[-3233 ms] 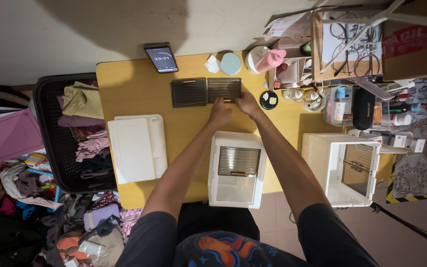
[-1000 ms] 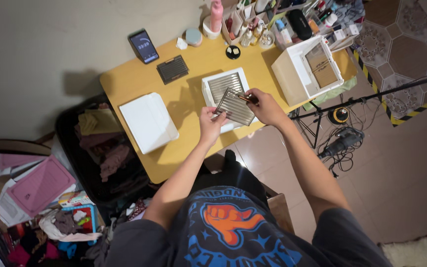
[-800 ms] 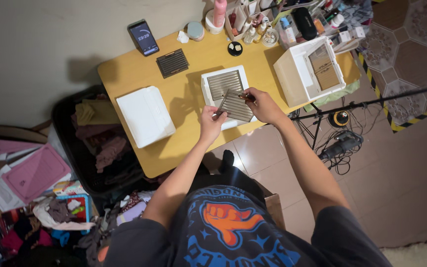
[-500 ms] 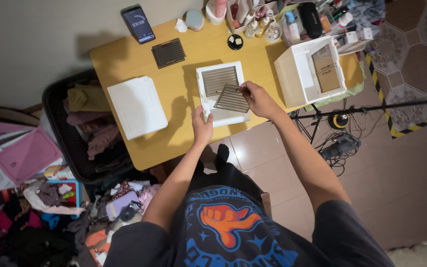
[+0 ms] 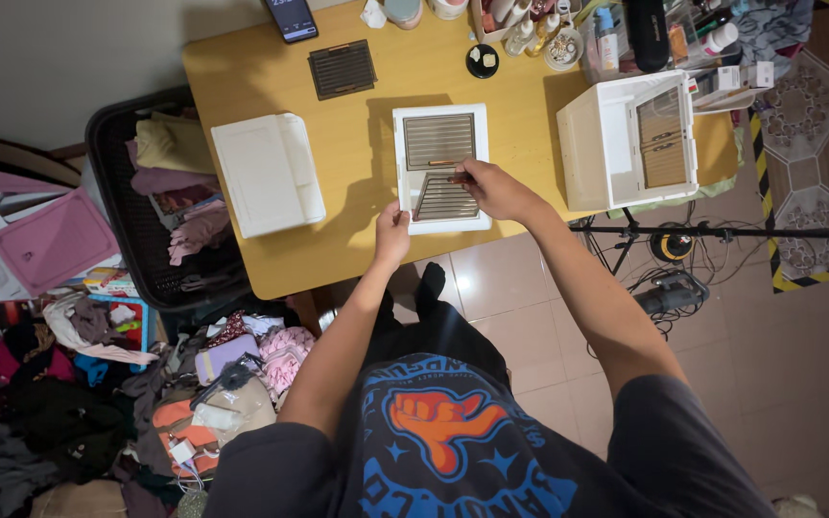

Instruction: The person assembles two white plastic storage containers by inserting metal grates into each and then closing the lids. The person handles the containers and grates by hand on a cluttered table.

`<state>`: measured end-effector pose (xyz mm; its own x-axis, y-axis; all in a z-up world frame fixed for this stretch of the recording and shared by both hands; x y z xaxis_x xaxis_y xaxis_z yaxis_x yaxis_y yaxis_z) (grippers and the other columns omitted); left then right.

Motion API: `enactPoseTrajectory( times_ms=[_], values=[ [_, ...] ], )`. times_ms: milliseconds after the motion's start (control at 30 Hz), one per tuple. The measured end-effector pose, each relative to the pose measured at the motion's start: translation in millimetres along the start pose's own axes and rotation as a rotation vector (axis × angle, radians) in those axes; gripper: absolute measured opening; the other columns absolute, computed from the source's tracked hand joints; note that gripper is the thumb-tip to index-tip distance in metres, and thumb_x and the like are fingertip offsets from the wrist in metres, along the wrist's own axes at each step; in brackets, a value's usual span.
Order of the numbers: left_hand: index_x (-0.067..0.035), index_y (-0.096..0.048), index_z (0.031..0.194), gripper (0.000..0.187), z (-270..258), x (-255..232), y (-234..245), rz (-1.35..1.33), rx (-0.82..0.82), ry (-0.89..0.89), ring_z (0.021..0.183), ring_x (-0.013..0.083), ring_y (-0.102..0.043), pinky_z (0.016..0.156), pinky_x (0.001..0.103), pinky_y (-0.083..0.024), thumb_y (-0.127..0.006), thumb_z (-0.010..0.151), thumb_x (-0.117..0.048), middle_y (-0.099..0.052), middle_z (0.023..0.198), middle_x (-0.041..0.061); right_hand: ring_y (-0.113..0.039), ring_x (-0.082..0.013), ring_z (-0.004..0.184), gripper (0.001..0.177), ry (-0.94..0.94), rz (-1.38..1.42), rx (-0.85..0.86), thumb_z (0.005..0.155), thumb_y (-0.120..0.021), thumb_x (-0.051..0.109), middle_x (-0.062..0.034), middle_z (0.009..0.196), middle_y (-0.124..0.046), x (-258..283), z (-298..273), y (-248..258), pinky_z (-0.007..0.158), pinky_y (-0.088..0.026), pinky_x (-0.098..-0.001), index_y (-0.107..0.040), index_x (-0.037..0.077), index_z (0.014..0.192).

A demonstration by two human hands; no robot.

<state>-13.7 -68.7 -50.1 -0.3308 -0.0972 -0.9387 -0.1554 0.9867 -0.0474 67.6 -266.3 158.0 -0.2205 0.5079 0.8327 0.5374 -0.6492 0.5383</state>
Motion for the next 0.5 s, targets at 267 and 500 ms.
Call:
enactPoseTrajectory(
  times_ms=[267,500],
  values=[
    [0.003,-0.058,0.129,0.027,-4.3,-3.2,-2.9,-0.114,0.027,0.070,0.090,0.0161,-0.071,0.084,0.030,-0.055,-0.048,0.105,-0.005,-0.070,0.104,0.008,-0.068,-0.0385,0.105,0.023,0.006,-0.059,-0.008,0.096,-0.055,-0.008,-0.0235,0.113,-0.069,0.6,-0.9,0.2,0.088,-0.055,-0.0418,-0.053,-0.003,0.118],
    [0.003,-0.059,0.128,0.027,-5.0,-8.9,-1.8,-0.044,0.044,0.080,0.091,0.0148,-0.068,0.086,0.030,-0.053,-0.049,0.106,-0.008,-0.071,0.100,0.009,-0.064,-0.0431,0.102,0.029,-0.033,-0.165,0.030,0.093,-0.055,-0.008,-0.0253,0.111,-0.067,7.3,0.3,0.1,0.085,-0.052,-0.0459,-0.055,-0.002,0.121]
  ],
)
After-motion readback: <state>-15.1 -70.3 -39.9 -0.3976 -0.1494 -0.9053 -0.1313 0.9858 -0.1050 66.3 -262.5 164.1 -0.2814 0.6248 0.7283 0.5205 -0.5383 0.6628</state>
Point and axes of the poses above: each hand's wrist, its own z-axis towards the middle knuckle, its own y-axis out of the back of the hand, x = y × z, the point moved 6 cm from there along z, towards the middle knuckle
